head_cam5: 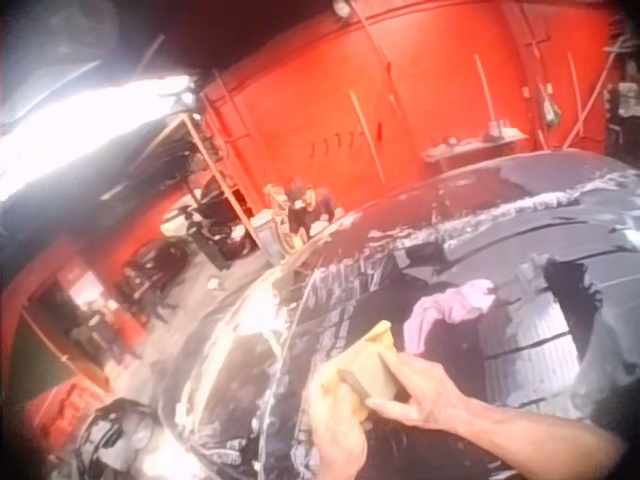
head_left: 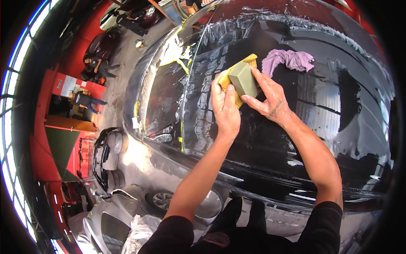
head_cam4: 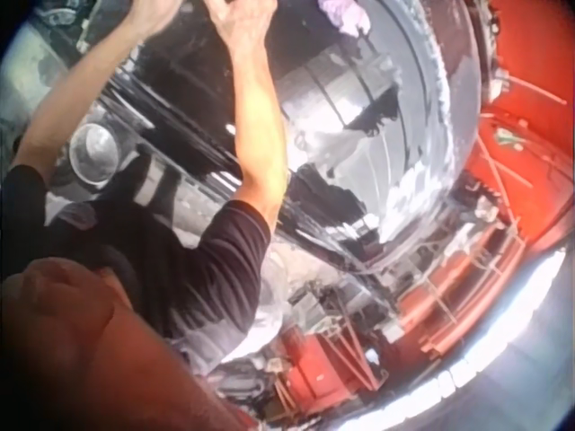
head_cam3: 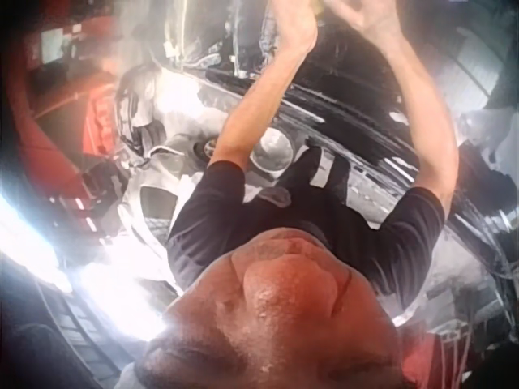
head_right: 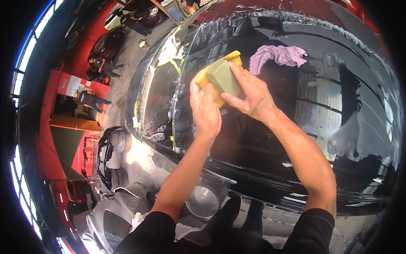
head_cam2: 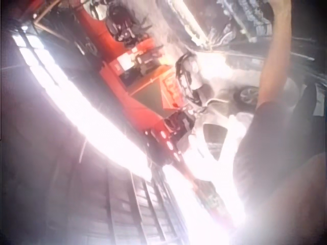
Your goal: The person applies a polishing compound to the hood of a black car using a yellow sponge and wipes the surface with a purple microfiber cloth. The person repeatedly dips the sponge into a bucket of liquid and scrubs the hood in circular motions, then wipes the area clean.
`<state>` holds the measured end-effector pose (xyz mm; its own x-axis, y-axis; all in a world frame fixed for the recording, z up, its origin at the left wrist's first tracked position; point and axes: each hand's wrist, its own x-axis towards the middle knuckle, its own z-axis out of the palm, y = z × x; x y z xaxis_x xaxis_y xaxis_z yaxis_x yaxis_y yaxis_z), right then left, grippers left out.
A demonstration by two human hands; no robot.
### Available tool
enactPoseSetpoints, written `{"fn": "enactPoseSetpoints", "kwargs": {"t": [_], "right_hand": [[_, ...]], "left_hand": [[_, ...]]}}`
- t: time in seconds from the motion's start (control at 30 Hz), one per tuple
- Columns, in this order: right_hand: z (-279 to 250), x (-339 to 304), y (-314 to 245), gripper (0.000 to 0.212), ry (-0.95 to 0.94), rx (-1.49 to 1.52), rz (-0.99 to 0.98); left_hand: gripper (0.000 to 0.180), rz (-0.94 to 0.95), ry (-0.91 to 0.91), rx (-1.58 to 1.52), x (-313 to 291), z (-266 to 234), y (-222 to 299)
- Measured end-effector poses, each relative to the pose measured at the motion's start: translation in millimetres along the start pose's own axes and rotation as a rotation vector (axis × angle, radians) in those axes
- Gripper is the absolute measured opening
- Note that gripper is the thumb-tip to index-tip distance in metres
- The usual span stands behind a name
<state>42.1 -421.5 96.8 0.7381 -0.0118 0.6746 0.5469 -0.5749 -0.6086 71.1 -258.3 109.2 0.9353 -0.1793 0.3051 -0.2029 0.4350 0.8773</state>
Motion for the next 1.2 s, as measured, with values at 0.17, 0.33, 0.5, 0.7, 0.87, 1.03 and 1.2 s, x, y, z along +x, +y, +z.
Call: {"fn": "enactPoseSetpoints", "kwargs": {"t": [0.17,0.33,0.5,0.7,0.87,1.03,1.2], "right_hand": [[-0.6,0.9,3.3,0.082,0.016,-0.019,0.002],[-0.3,1.2,4.1,0.081,0.024,-0.014,0.000],[-2.8,-2.8,11.0,0.084,-0.014,-0.047,-0.002],[0.8,2.5,11.8,0.083,-0.020,-0.034,-0.062],[-4.6,8.9,11.9,0.084,0.092,0.082,0.237],[-4.8,7.8,19.0,0.076,0.069,0.788,0.551],[-14.5,11.1,20.7,0.054,0.050,0.970,0.639]], "left_hand": [[0.038,-0.054,-0.006,-0.005,-2.1,7.0,2.3],[0.038,-0.065,-0.002,-0.003,-3.2,9.2,-1.4],[0.040,-0.058,-0.013,-0.040,-4.7,18.2,-4.4],[0.045,0.067,0.059,0.194,3.6,12.8,-6.0],[0.040,0.051,0.123,-0.077,25.6,-10.4,6.6],[0.038,-0.023,0.021,-0.167,17.8,-3.2,7.2],[0.040,-0.083,0.078,-0.203,19.1,-13.1,-3.2]]}}
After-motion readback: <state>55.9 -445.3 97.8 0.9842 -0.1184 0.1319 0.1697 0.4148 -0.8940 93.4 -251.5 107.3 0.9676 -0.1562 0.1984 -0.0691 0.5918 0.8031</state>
